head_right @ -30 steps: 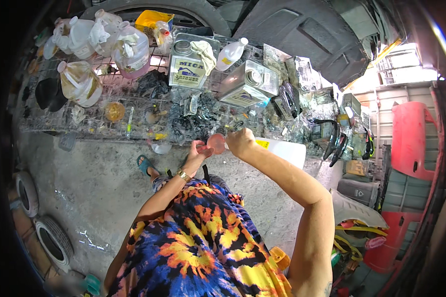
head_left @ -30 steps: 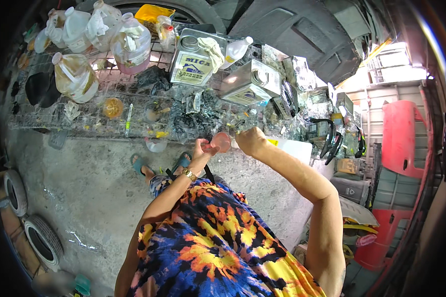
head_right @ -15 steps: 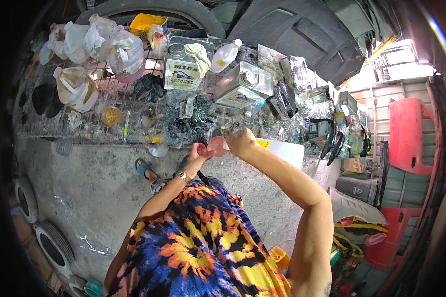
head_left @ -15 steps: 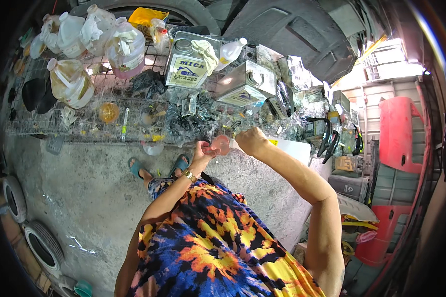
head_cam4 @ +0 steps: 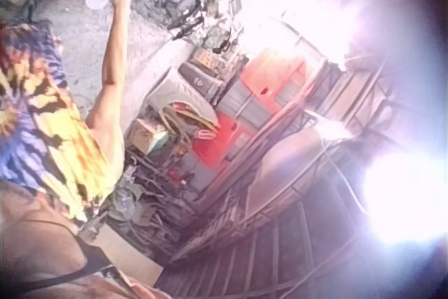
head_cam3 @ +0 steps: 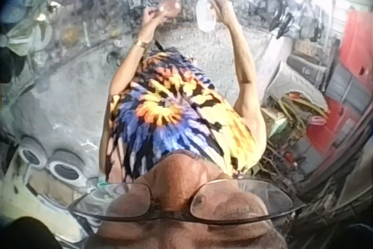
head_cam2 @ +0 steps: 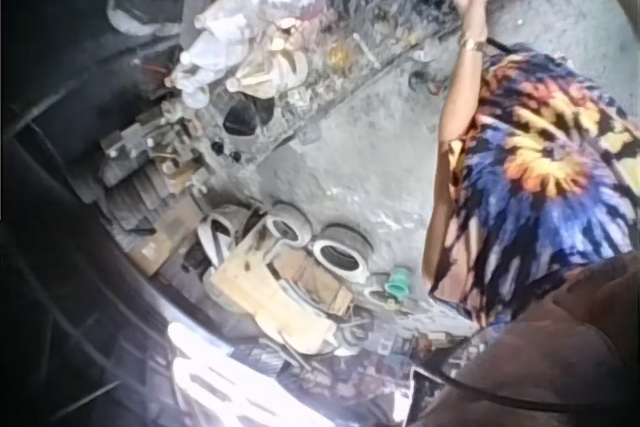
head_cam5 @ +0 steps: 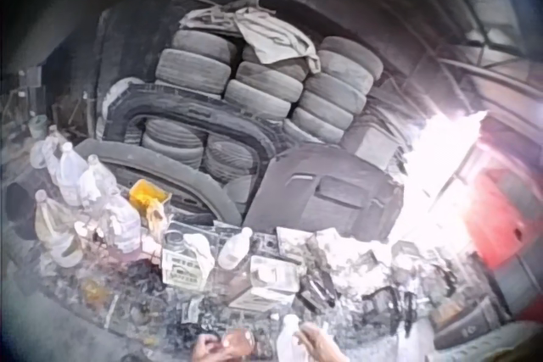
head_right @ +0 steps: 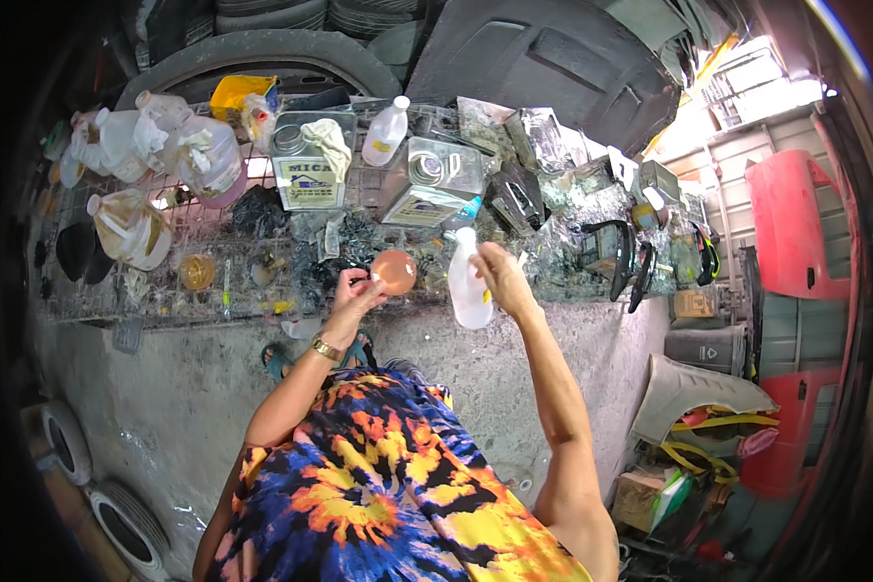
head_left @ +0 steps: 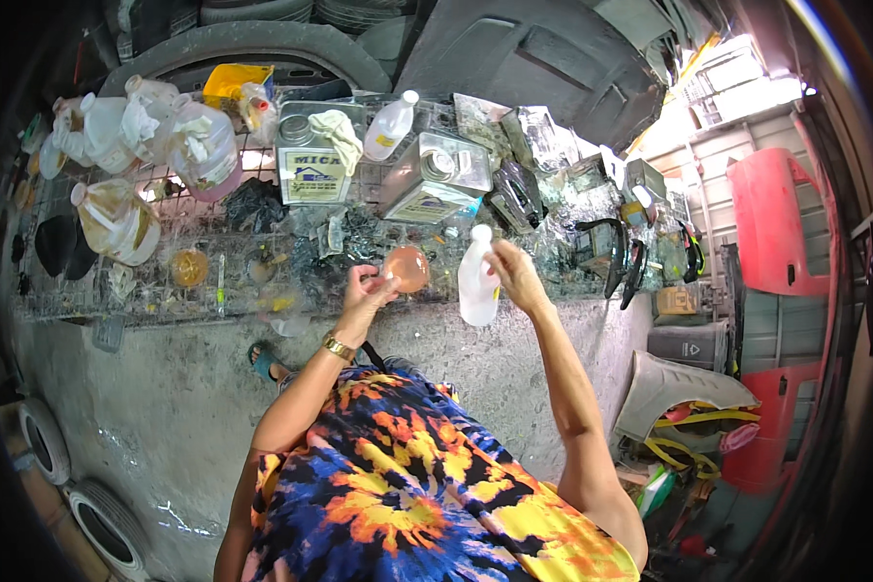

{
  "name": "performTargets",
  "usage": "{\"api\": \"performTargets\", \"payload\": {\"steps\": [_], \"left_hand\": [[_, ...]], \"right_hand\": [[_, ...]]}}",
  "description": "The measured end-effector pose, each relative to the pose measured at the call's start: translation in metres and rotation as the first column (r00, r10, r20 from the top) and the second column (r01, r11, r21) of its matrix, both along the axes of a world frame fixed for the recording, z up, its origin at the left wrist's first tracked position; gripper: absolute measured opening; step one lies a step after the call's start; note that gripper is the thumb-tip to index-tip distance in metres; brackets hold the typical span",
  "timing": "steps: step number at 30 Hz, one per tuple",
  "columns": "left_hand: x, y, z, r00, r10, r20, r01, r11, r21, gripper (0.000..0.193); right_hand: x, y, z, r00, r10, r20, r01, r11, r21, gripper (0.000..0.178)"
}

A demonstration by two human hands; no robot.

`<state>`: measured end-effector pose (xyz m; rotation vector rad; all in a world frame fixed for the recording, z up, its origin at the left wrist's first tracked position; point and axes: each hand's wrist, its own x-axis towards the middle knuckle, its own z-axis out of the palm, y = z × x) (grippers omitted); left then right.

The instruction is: Applying a coating or resin to carbon fiber car components using a brush.

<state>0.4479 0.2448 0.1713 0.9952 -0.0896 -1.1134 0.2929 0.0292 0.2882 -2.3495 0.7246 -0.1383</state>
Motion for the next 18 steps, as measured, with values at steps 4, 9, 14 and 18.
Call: {"api": "performTargets", "payload": {"steps": [4, 9, 14, 18], "left_hand": [[0.007, 0.014, 0.011, 1.0, 0.013, 0.017, -0.013, 1.0, 0.003, 0.049], [0.002, 0.05, 0.015, 0.999, 0.04, 0.032, -0.042, 0.997, 0.061, 0.041], [-0.002, 0.088, 0.011, 0.995, 0.094, -0.012, -0.093, 0.992, 0.087, 0.042], [-0.004, 0.116, 0.014, 0.993, 0.115, -0.032, -0.109, 0.984, 0.14, 0.038]], "right_hand": [[-0.018, -0.019, -0.02, 0.908, -0.306, 0.287, 0.281, 0.951, 0.125, 0.017], [-0.011, -0.023, -0.058, 0.862, -0.379, 0.336, 0.389, 0.92, 0.04, 0.017], [-0.005, -0.035, -0.097, 0.827, -0.423, 0.37, 0.46, 0.888, -0.013, 0.016], [0.005, -0.043, -0.103, 0.784, -0.453, 0.425, 0.451, 0.885, 0.112, 0.017]]}}
